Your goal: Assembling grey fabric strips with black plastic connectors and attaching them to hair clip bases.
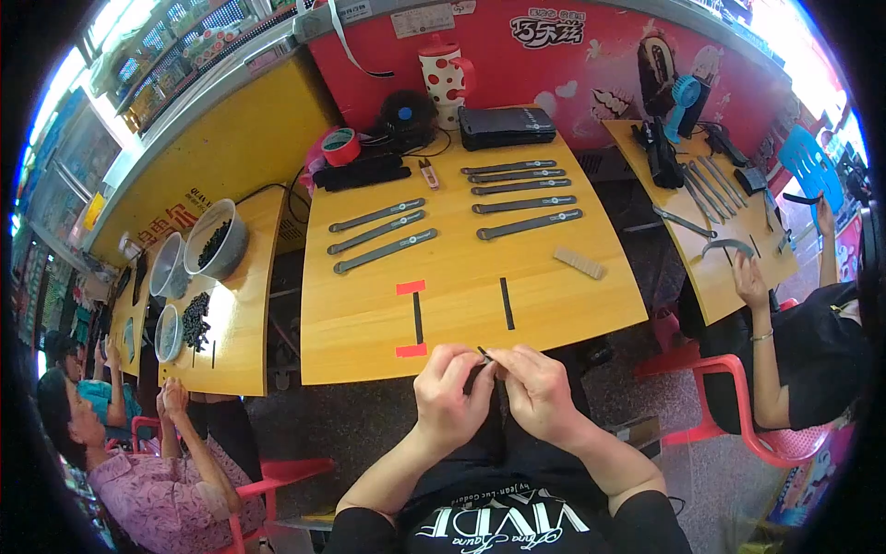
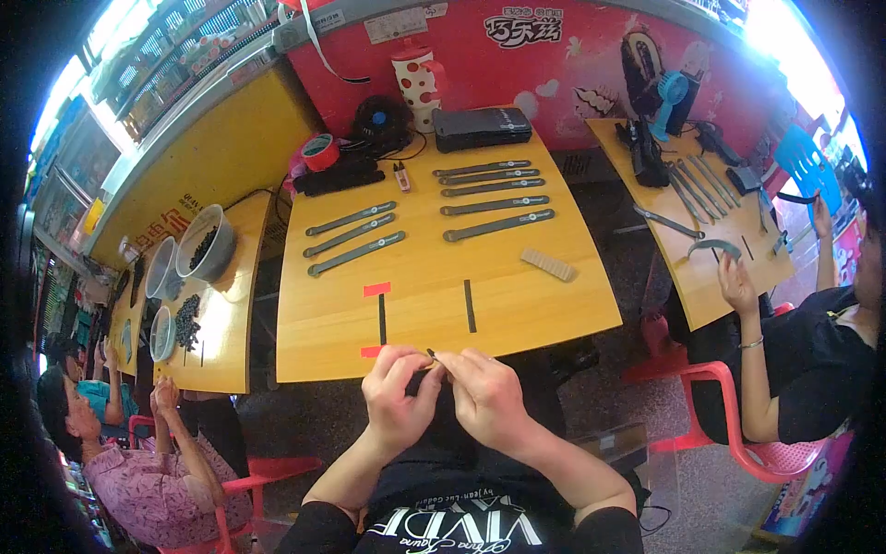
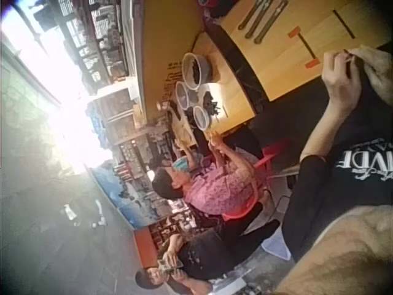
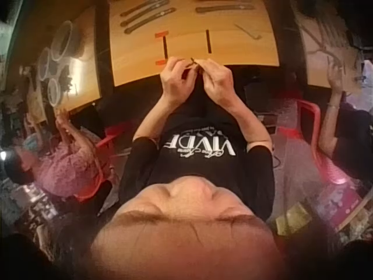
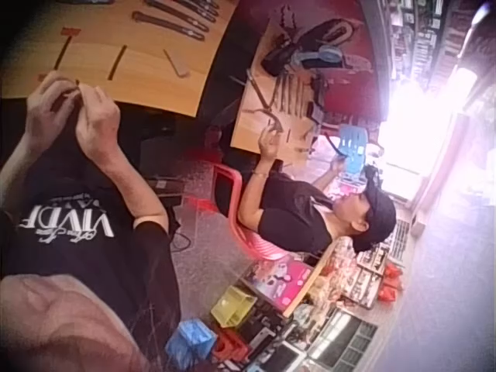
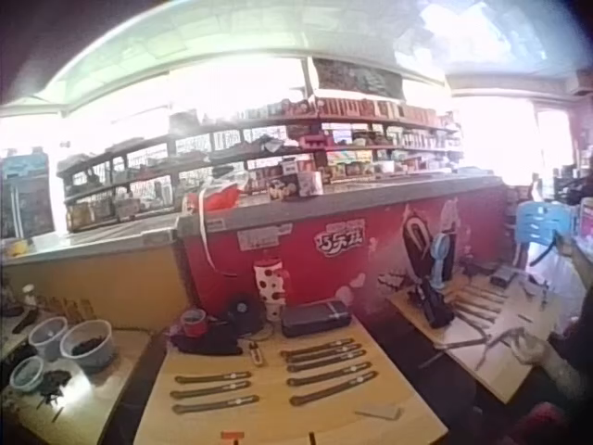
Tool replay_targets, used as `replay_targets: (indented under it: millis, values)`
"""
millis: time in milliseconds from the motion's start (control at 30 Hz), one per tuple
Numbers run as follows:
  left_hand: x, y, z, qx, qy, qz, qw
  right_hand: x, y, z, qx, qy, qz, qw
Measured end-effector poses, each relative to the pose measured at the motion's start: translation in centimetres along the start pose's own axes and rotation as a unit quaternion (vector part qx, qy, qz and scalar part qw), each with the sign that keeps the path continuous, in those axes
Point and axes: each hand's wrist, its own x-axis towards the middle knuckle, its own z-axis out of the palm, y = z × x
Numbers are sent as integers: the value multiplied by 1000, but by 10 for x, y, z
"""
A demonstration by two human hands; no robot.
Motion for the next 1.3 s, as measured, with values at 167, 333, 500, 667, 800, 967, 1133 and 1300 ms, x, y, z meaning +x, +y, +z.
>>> replay_targets:
  millis: [167, 333, 500, 667, 800, 967, 1133, 1300]
  values:
    - [-6, -22, 10, -94, -39, -78, 992, -2, 20, 10, 63, -15, 78, 995]
    - [-8, -33, 17, -424, -23, -312, 850, 1, 20, 11, 105, 7, 96, 990]
    - [-6, -34, 16, -476, -42, -344, 808, 1, 24, 12, 134, 44, 116, 983]
    - [-6, -35, 14, -505, -51, -347, 788, 1, 24, 11, 175, 33, 151, 972]
    - [-6, -33, 14, -512, -51, -348, 784, -2, 26, 13, 176, 42, 149, 972]
    - [-6, -32, 16, -521, -33, -367, 770, 2, 16, 8, 92, 23, 109, 990]
    - [-11, -17, 17, -432, -22, -327, 840, 1, 12, 5, 49, 22, 125, 991]
    - [-18, -8, 15, -312, -49, -251, 915, -2, 17, 0, 160, 11, 183, 970]
